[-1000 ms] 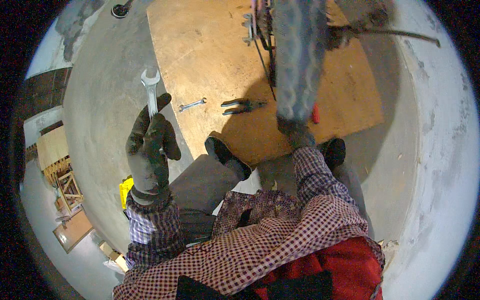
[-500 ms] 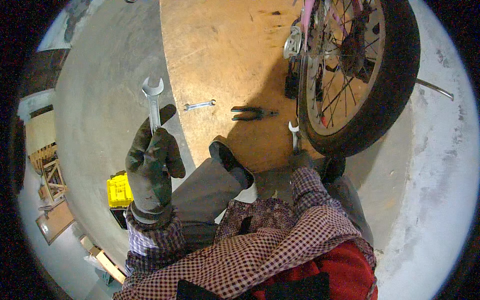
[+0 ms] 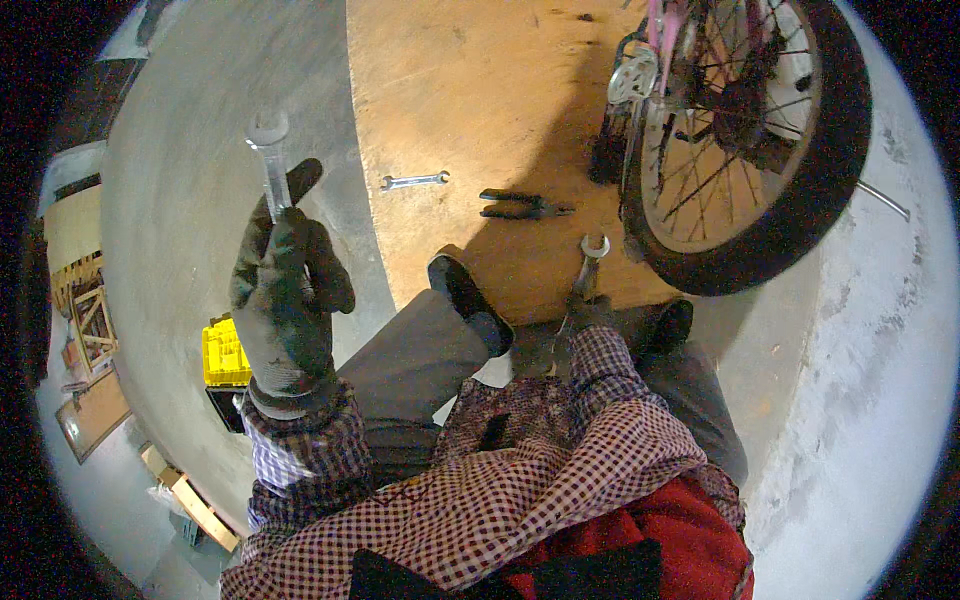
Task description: The person uses a wrench and screwdriver to adjust the rear wheel and brake assembly of a pink bicycle. They tighten bolts on the wheel hub and brake caliper, then test the wheel by spinning it.
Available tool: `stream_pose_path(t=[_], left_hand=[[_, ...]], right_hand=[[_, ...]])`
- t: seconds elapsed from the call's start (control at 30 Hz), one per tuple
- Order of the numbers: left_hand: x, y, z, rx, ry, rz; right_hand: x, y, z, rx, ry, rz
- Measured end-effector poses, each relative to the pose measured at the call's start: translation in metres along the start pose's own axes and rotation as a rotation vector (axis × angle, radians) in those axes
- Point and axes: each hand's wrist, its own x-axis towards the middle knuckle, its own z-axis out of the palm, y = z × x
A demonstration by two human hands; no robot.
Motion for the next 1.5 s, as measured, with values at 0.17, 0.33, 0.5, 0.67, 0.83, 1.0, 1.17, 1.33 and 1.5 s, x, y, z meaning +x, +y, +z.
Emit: stream_pose_path(t=[0.17,0.33,0.5,0.67,0.83,1.0,1.17,1.33,1.5], left_hand=[[0.027,-0.025,-0.010,0.022,0.091,-0.002],[0.025,-0.047,-0.010,0.121,0.106,-0.045],[0.014,-0.056,-0.011,0.124,0.122,-0.050],[0.015,-0.061,-0.008,0.105,0.075,-0.039],[0.034,-0.064,0.008,0.128,0.089,-0.059],[0.059,-0.059,0.014,0.120,0.087,-0.063],[0.061,-0.050,0.004,0.107,0.084,-0.095],[0.060,-0.032,-0.014,0.050,0.050,-0.101],[0.059,-0.011,-0.020,0.001,0.091,-0.126]], right_hand=[[0.030,-0.012,0.033,-0.080,0.063,-0.001],[0.050,-0.013,0.022,-0.227,-0.040,0.031],[0.040,-0.012,0.014,-0.188,-0.063,-0.033],[0.048,-0.011,0.032,-0.156,0.029,-0.001],[0.081,-0.021,0.039,-0.299,0.168,-0.052],[0.086,-0.040,0.024,-0.232,0.018,-0.107],[0.049,-0.049,0.001,-0.093,-0.049,-0.038],[0.006,-0.069,0.009,0.552,-0.317,0.069],[-0.020,-0.123,0.034,0.989,-0.699,-0.095]])
